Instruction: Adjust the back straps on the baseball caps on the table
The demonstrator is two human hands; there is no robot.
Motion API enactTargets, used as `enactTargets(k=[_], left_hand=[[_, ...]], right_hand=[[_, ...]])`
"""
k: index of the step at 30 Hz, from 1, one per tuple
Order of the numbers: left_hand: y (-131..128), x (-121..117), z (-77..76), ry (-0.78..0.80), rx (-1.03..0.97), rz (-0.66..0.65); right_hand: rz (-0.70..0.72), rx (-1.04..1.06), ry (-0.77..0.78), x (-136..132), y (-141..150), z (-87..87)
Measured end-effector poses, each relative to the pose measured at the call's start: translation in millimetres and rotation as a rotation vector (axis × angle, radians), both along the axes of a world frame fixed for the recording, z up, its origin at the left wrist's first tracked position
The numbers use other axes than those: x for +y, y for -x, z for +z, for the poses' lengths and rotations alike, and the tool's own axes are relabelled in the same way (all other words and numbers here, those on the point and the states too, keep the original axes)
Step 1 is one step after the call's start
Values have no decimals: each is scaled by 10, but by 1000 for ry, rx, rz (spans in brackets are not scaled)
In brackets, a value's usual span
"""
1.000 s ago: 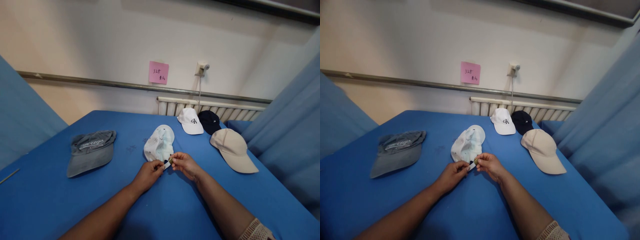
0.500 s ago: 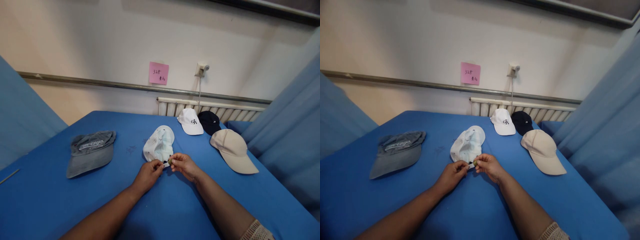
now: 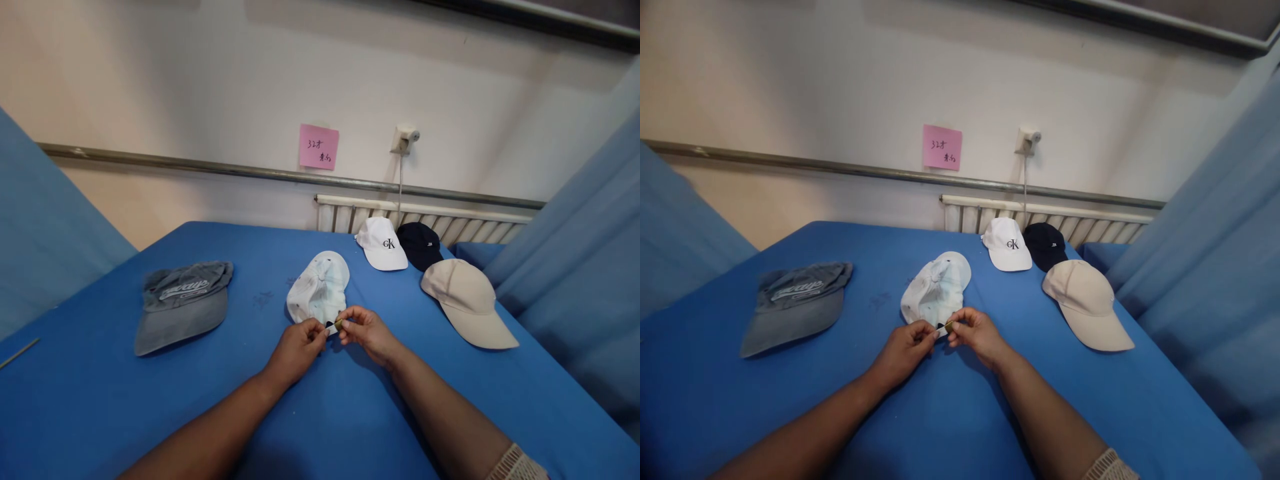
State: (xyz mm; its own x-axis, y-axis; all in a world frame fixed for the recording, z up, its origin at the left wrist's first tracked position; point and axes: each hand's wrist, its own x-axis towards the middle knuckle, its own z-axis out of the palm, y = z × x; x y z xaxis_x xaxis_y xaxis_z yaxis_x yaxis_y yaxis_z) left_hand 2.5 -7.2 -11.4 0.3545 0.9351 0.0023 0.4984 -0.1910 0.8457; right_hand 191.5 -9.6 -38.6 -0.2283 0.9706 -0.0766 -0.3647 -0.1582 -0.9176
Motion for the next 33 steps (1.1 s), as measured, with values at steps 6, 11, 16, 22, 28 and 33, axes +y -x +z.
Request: enactTargets(k=[6, 11, 16, 22, 28, 33], left_hand=[[-1, 1, 17, 59, -27, -34], [-8, -10, 17, 119, -56, -58], [-2, -14, -11, 90, -66, -72], [-3, -12, -59, 82, -91, -77], [-13, -16, -63, 76, -72, -65], [-15, -20, -52, 75, -52, -59]], right_hand=[[-6, -49, -29, 19, 8, -22], [-51, -209, -132, 84, 0, -107], [-78, -272, -201, 93, -9, -123], [-36, -261, -149, 60, 0, -85], [-47, -251, -149, 64, 21, -101], [-28, -268, -171, 49, 47, -110]])
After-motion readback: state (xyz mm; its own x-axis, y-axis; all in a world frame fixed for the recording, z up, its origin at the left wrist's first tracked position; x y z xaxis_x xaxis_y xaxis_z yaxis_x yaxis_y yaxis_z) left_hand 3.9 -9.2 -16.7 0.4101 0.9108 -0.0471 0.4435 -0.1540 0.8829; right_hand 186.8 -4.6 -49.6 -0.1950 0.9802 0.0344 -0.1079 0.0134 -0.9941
